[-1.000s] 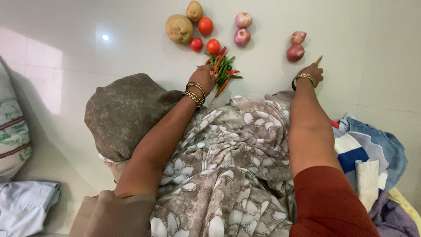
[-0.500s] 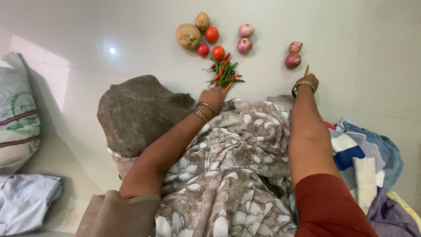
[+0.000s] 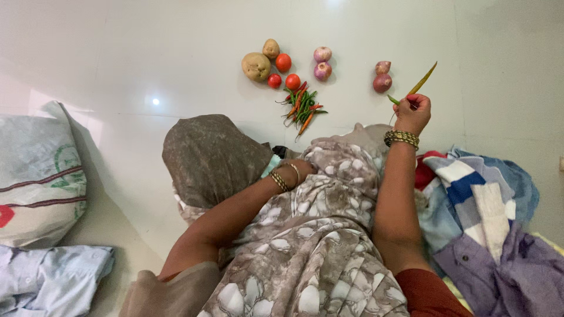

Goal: The person sits on the floor and sorts various vegetables, including green and red chilies, tomatoes, onions, and potatoes. They pick up the chilies and arrange them into a pile, then handle a potato by turning it over in their hands before placing it back with the other vegetables.

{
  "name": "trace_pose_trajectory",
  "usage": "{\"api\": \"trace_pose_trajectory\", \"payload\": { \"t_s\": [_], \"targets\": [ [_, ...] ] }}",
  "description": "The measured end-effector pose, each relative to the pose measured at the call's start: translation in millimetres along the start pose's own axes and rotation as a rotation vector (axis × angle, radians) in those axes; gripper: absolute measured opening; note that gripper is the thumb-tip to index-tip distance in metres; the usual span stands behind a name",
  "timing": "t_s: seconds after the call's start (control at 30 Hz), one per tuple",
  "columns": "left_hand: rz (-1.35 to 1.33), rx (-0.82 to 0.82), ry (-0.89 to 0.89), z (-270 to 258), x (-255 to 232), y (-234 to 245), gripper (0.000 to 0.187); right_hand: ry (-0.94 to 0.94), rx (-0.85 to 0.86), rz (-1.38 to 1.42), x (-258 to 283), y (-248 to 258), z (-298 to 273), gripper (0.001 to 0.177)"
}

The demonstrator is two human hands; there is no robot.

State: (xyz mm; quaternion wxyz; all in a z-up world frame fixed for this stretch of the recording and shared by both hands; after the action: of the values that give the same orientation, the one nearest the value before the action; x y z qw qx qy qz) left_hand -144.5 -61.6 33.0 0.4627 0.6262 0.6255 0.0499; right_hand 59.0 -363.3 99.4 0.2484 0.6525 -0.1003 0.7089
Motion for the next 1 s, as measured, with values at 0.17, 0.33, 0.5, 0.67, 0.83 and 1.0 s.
{"api": "trace_pose_trajectory", "payload": {
  "t_s": [0.17,0.33,0.5,0.67,0.83,1.0],
  "targets": [
    [-0.074,-0.052,-0.054,1,4,11,0.032,-0.068,0.181,0.392,84,-1,-67,0.019],
    [-0.170,-0.525,-0.215,-54,-10,62,0.028,-0.130,0.267,0.445,132,0,-110,0.021],
    [-0.400,-1.065,-0.403,-138,-21,111,0.026,-0.135,0.385,0.370,149,-21,-151,0.020],
    [-0.913,-1.029,-0.391,-182,-41,140,0.031,0.091,0.515,0.098,177,-53,-200,0.020],
    [-1.124,-0.994,-0.530,-192,-56,150,0.039,0.519,0.576,-0.225,239,-55,-256,0.017],
    [-1.313,-0.905,-0.511,-183,-54,126,0.035,0.745,0.516,-0.398,275,-55,-283,0.018]
  ]
}}
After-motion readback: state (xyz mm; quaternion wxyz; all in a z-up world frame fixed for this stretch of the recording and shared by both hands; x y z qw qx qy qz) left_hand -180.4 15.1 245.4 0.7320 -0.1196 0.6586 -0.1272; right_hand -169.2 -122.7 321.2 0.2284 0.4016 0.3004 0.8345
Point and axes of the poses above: each hand's wrist, its own z-axis towards the middle knuckle, its own y-axis out of the back of the hand, x = y × z, the point moved 7 cm from there along z, towards the middle knuckle, and after that the axes turned 13 degrees about -z, right-handed, at the moved point
